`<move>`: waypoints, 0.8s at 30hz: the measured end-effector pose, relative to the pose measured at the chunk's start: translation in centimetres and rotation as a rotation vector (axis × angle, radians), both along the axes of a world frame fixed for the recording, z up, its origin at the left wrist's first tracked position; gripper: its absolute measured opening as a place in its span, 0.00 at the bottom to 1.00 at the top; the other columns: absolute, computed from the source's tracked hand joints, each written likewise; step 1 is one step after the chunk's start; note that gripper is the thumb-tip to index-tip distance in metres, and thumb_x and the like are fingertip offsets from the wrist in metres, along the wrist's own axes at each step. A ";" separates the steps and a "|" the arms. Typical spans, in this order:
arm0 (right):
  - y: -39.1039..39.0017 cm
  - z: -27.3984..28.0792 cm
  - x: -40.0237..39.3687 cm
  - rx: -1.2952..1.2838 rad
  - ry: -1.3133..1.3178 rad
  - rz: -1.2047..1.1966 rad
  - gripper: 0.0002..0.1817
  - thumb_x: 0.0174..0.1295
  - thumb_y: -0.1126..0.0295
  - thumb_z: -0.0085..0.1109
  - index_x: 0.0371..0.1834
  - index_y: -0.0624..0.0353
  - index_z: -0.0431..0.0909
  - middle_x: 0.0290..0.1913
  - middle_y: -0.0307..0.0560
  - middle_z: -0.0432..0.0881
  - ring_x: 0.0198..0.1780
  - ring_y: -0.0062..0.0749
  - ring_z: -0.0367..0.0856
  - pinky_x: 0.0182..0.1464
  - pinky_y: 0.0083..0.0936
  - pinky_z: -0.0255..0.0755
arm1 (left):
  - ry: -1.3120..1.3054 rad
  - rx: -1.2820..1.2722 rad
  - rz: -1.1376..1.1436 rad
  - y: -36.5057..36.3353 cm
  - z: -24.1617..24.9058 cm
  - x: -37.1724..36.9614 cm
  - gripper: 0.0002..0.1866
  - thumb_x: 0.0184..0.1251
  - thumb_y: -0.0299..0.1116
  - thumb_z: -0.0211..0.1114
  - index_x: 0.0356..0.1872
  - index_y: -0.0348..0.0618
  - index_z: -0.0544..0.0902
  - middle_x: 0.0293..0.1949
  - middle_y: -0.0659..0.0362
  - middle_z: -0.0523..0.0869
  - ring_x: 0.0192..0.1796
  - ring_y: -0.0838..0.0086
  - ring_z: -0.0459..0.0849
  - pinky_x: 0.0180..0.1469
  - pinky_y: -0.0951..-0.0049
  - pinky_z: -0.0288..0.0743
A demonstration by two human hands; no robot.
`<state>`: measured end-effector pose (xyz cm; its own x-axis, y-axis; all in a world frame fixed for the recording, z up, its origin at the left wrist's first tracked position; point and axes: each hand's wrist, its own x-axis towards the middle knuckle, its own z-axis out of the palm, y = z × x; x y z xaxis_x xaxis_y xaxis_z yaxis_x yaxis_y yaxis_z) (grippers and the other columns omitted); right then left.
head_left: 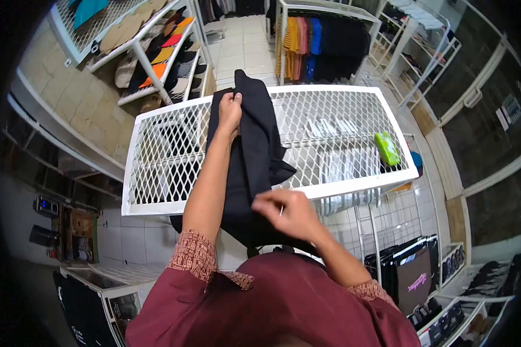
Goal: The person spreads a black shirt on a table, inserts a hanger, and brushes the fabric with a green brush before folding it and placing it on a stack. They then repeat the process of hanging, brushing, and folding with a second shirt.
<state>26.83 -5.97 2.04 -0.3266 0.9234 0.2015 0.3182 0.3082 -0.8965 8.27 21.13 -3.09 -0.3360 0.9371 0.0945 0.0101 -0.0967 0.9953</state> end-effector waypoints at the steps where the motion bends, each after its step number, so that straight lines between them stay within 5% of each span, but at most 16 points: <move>1: 2.6 -0.5 -0.2 0.087 0.077 -0.112 0.15 0.68 0.60 0.67 0.42 0.62 0.90 0.36 0.59 0.89 0.37 0.45 0.90 0.41 0.34 0.80 | -0.076 0.011 -0.058 -0.4 -0.1 -0.6 0.16 0.78 0.36 0.63 0.55 0.32 0.81 0.43 0.57 0.86 0.46 0.74 0.81 0.52 0.70 0.75; 3: 8.7 0.6 -0.2 0.047 0.032 -0.413 0.17 0.72 0.59 0.64 0.42 0.65 0.88 0.36 0.59 0.89 0.39 0.45 0.90 0.44 0.35 0.79 | -0.074 0.039 -0.095 -0.4 -0.9 -1.5 0.14 0.80 0.36 0.61 0.52 0.34 0.81 0.43 0.57 0.86 0.46 0.74 0.81 0.52 0.71 0.74; 5: 17.4 -2.1 0.8 0.232 0.087 -0.370 0.17 0.75 0.60 0.59 0.50 0.65 0.86 0.43 0.59 0.89 0.44 0.46 0.89 0.49 0.34 0.78 | -0.054 0.027 -0.135 -1.4 -0.3 -1.7 0.13 0.81 0.36 0.58 0.52 0.34 0.80 0.43 0.58 0.85 0.46 0.75 0.81 0.52 0.72 0.74; 6: 21.7 -3.5 0.8 0.374 0.081 -0.324 0.18 0.77 0.59 0.58 0.55 0.63 0.85 0.40 0.50 0.89 0.41 0.29 0.84 0.47 0.28 0.77 | -0.058 0.032 -0.123 -1.5 -0.4 -1.8 0.13 0.81 0.36 0.58 0.52 0.34 0.80 0.43 0.58 0.85 0.46 0.75 0.81 0.52 0.72 0.74; 7: 24.7 -3.6 0.5 0.378 0.062 -0.249 0.19 0.77 0.57 0.57 0.57 0.62 0.84 0.45 0.48 0.89 0.44 0.28 0.84 0.49 0.29 0.77 | -0.064 0.031 -0.178 -1.3 -0.6 -1.9 0.14 0.83 0.36 0.57 0.55 0.35 0.79 0.47 0.58 0.85 0.49 0.75 0.81 0.55 0.73 0.73; 8: 28.2 -4.3 0.3 0.122 0.113 -0.163 0.21 0.78 0.54 0.57 0.61 0.59 0.83 0.53 0.45 0.88 0.47 0.29 0.84 0.50 0.29 0.76 | -0.068 0.032 -0.234 -1.2 -0.7 -2.0 0.15 0.84 0.36 0.55 0.58 0.36 0.77 0.51 0.58 0.84 0.52 0.76 0.81 0.58 0.75 0.73; 10: 31.2 -4.1 -1.3 -0.147 0.331 -0.106 0.22 0.78 0.52 0.57 0.62 0.56 0.83 0.53 0.39 0.87 0.48 0.26 0.82 0.50 0.27 0.75 | -0.133 0.074 -0.296 -1.1 -0.2 -1.8 0.15 0.84 0.36 0.56 0.59 0.36 0.76 0.53 0.59 0.84 0.55 0.76 0.80 0.61 0.75 0.71; 11: 32.1 -3.8 -1.7 -0.165 0.264 -0.102 0.24 0.75 0.52 0.61 0.59 0.64 0.85 0.47 0.44 0.88 0.49 0.29 0.84 0.54 0.23 0.76 | -0.146 0.071 -0.315 -1.2 0.1 -1.7 0.15 0.84 0.36 0.56 0.60 0.36 0.76 0.53 0.59 0.84 0.55 0.76 0.80 0.61 0.75 0.71; 16: 32.4 -3.3 -1.6 -0.306 0.411 0.051 0.18 0.70 0.59 0.69 0.47 0.67 0.85 0.43 0.40 0.88 0.42 0.21 0.84 0.48 0.19 0.77 | -0.159 0.049 -0.443 -0.6 0.6 -2.2 0.14 0.84 0.39 0.57 0.55 0.38 0.78 0.49 0.61 0.84 0.52 0.77 0.80 0.59 0.75 0.71; 18: 32.6 -3.5 -1.5 -0.316 0.522 0.069 0.18 0.70 0.61 0.69 0.49 0.67 0.85 0.43 0.41 0.88 0.42 0.22 0.84 0.47 0.19 0.77 | 0.134 0.017 -0.206 0.0 0.9 -3.4 0.19 0.82 0.47 0.59 0.43 0.40 0.84 0.42 0.59 0.88 0.50 0.70 0.84 0.55 0.71 0.74; 21: 32.2 -2.9 -1.5 -0.276 0.465 0.026 0.20 0.70 0.61 0.69 0.53 0.69 0.84 0.45 0.43 0.88 0.43 0.22 0.84 0.47 0.19 0.78 | 0.876 -0.085 0.302 0.4 0.8 -5.8 0.26 0.74 0.57 0.63 0.51 0.42 0.88 0.52 0.46 0.89 0.60 0.46 0.81 0.65 0.52 0.70; 24: 32.6 -2.9 -1.8 -0.240 0.429 0.012 0.21 0.71 0.60 0.68 0.55 0.69 0.83 0.47 0.43 0.88 0.44 0.22 0.84 0.48 0.18 0.78 | 1.183 -0.011 0.432 2.0 -1.7 -7.1 0.22 0.72 0.52 0.66 0.45 0.42 0.89 0.58 0.51 0.87 0.63 0.50 0.78 0.67 0.48 0.65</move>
<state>25.07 26.62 -0.87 -0.2721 0.9568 0.1019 -0.0974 0.0780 -0.9922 1.12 23.13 -4.78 -0.3304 0.7746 0.5393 0.9229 0.1453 0.3566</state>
